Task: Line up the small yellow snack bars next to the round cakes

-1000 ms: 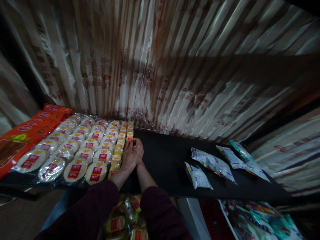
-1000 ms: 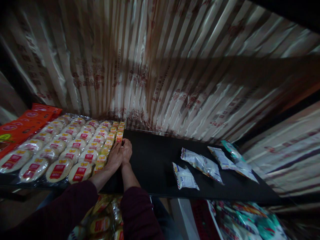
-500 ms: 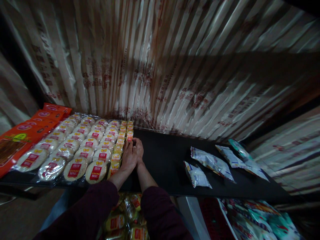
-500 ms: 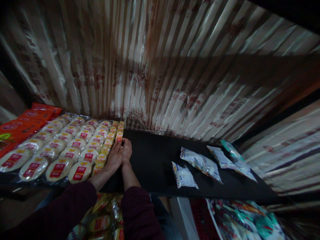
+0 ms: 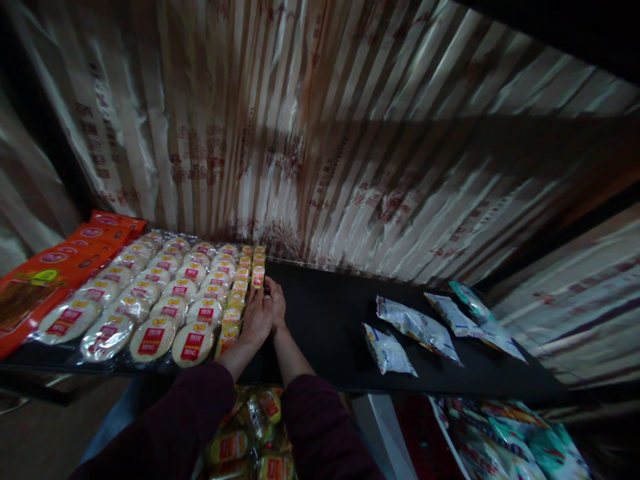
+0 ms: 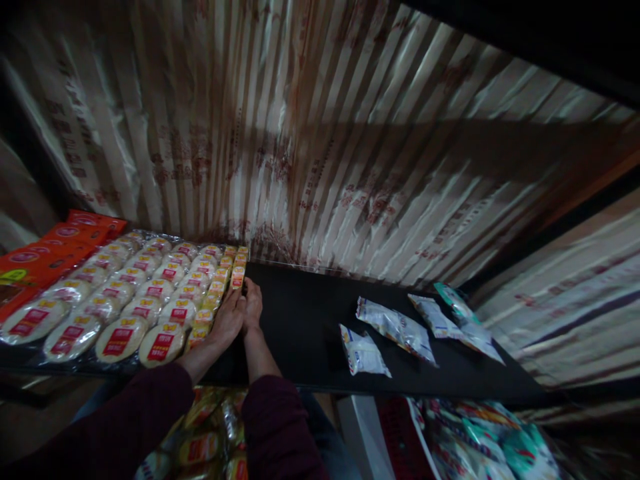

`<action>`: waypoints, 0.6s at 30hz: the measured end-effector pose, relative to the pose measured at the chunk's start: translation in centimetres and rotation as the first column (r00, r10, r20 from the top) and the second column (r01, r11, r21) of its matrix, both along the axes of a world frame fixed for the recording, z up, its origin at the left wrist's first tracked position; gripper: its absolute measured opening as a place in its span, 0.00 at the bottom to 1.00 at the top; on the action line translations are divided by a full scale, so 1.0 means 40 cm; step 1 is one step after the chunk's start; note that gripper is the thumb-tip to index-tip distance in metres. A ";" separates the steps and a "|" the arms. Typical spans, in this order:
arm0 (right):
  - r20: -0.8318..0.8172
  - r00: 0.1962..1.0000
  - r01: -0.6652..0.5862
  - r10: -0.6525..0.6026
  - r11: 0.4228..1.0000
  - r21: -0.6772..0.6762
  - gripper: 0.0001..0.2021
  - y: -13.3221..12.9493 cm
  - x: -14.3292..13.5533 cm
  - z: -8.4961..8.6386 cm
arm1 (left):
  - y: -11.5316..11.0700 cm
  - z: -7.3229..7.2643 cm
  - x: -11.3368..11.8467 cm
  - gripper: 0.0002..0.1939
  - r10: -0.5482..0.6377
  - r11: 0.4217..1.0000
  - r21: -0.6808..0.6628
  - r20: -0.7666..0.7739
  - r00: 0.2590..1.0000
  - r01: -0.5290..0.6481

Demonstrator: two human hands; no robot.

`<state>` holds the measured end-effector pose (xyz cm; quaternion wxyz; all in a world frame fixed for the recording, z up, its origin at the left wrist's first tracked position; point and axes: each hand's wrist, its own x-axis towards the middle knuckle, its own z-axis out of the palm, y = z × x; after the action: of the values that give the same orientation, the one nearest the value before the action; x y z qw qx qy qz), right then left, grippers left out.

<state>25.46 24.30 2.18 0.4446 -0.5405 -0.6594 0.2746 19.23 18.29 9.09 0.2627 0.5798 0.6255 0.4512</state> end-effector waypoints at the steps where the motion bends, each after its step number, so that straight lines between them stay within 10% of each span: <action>1: -0.001 1.000 0.004 -0.004 1.000 0.000 0.23 0.001 0.001 -0.001 | 0.001 -0.005 -0.001 0.23 0.006 1.000 -0.015 0.009 1.000 -0.006; 18: 0.019 0.998 0.060 -0.059 0.998 -0.029 0.24 -0.054 0.023 0.000 | -0.028 -0.092 0.013 0.23 0.038 0.987 -0.158 0.044 0.998 -0.031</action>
<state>26.36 22.14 2.18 0.4385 -0.5689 -0.6429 0.2661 19.76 17.18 5.42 0.3144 0.5356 0.6626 0.4187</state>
